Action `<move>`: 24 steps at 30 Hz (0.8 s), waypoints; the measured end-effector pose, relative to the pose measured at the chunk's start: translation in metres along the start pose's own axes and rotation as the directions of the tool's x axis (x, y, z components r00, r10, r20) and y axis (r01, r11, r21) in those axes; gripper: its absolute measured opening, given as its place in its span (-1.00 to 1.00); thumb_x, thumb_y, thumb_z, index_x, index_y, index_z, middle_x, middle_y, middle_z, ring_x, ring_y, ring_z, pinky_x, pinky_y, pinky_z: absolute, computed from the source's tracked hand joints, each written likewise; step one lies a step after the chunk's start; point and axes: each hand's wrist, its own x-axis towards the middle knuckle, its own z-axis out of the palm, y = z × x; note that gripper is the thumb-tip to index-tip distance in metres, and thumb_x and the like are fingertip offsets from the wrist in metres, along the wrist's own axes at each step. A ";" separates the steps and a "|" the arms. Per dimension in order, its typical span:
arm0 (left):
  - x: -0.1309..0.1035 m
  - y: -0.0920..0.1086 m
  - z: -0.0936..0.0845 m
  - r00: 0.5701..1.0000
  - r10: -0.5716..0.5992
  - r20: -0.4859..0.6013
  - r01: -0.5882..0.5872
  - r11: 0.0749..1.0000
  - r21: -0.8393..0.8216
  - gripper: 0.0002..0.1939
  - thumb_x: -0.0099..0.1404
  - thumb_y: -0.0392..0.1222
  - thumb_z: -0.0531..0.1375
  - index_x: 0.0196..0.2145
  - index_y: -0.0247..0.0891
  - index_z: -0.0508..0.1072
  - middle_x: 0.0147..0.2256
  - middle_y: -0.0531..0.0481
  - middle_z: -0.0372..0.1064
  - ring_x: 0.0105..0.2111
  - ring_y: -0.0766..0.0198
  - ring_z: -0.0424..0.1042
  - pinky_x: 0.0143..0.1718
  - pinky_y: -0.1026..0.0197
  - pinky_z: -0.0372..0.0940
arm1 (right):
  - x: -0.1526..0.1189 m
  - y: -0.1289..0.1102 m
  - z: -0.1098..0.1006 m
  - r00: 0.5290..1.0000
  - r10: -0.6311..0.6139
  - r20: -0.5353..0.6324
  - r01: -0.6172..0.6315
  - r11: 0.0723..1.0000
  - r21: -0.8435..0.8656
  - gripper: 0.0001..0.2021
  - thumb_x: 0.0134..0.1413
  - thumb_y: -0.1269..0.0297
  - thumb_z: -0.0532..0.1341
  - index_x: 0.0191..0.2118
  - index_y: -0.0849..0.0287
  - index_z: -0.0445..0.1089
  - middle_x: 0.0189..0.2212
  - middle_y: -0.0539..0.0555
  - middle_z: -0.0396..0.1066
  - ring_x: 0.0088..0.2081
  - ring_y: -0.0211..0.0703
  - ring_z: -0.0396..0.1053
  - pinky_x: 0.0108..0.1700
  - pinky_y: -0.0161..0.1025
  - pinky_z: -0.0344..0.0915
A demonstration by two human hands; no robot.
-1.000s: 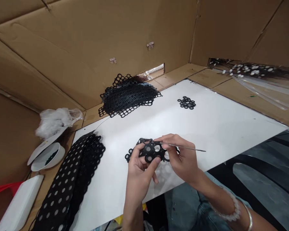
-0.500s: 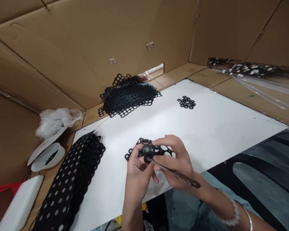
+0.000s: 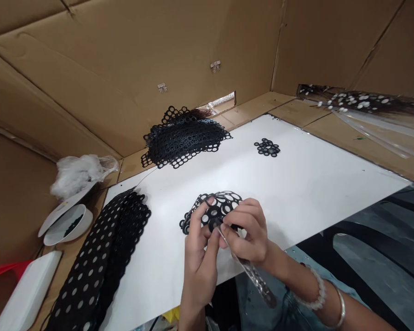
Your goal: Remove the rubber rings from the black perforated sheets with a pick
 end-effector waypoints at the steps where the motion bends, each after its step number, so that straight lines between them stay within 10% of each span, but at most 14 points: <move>1: -0.001 -0.001 0.003 0.999 0.026 -0.029 -0.025 1.000 0.014 -0.57 0.23 -0.10 0.20 0.06 -0.15 0.36 -0.41 -0.02 0.41 -0.41 0.14 0.40 -0.31 0.17 0.33 | -0.001 0.000 0.002 1.000 -0.010 -0.020 0.010 1.000 0.006 -0.73 -0.10 0.63 0.12 -0.56 0.10 0.11 -0.38 -0.02 0.32 -0.33 -0.20 0.23 -0.28 -0.14 0.27; 6: -0.004 -0.004 0.007 0.987 0.155 -0.039 -0.148 0.981 0.128 -0.68 0.25 -0.09 0.18 -0.04 -0.14 0.43 -0.49 0.00 0.42 -0.44 0.11 0.42 -0.38 0.18 0.31 | 0.002 0.009 0.000 1.000 -0.010 0.003 0.010 1.000 0.017 -0.78 -0.02 0.55 0.11 -0.52 0.09 0.14 -0.36 0.01 0.33 -0.33 -0.18 0.23 -0.33 -0.14 0.24; 13: 0.000 -0.006 0.006 0.998 0.048 0.032 -0.052 0.991 0.125 -0.49 0.32 -0.03 0.12 0.19 -0.10 0.18 0.18 -0.08 0.20 -0.10 0.16 0.39 -0.14 0.24 0.29 | 0.013 0.016 -0.013 0.984 -0.048 0.170 0.045 0.999 0.021 -0.83 0.13 0.48 0.03 -0.41 0.08 0.21 -0.26 0.09 0.48 -0.22 -0.15 0.41 -0.12 -0.09 0.40; 17: 0.002 -0.008 0.012 0.999 -0.050 -0.009 0.050 0.998 0.042 -0.42 0.28 -0.01 0.17 0.20 -0.15 0.17 -0.07 -0.08 0.43 -0.26 0.17 0.45 -0.32 0.26 0.32 | 0.013 0.011 -0.012 0.978 0.154 0.142 -0.179 0.966 0.186 -0.83 0.18 0.47 0.02 -0.37 0.08 0.27 -0.34 0.06 0.51 -0.26 -0.18 0.48 -0.09 -0.10 0.45; 24: 0.002 -0.007 0.020 0.998 -0.043 0.034 0.040 0.995 0.095 -0.38 0.22 0.02 0.21 0.20 -0.11 0.24 -0.19 -0.07 0.51 -0.27 0.06 0.48 -0.19 0.14 0.36 | 0.046 0.031 -0.035 0.709 0.699 0.094 -0.644 0.587 0.490 -0.78 0.26 0.21 0.06 -0.41 0.13 0.28 -0.48 0.02 0.47 -0.38 -0.20 0.47 -0.27 -0.20 0.45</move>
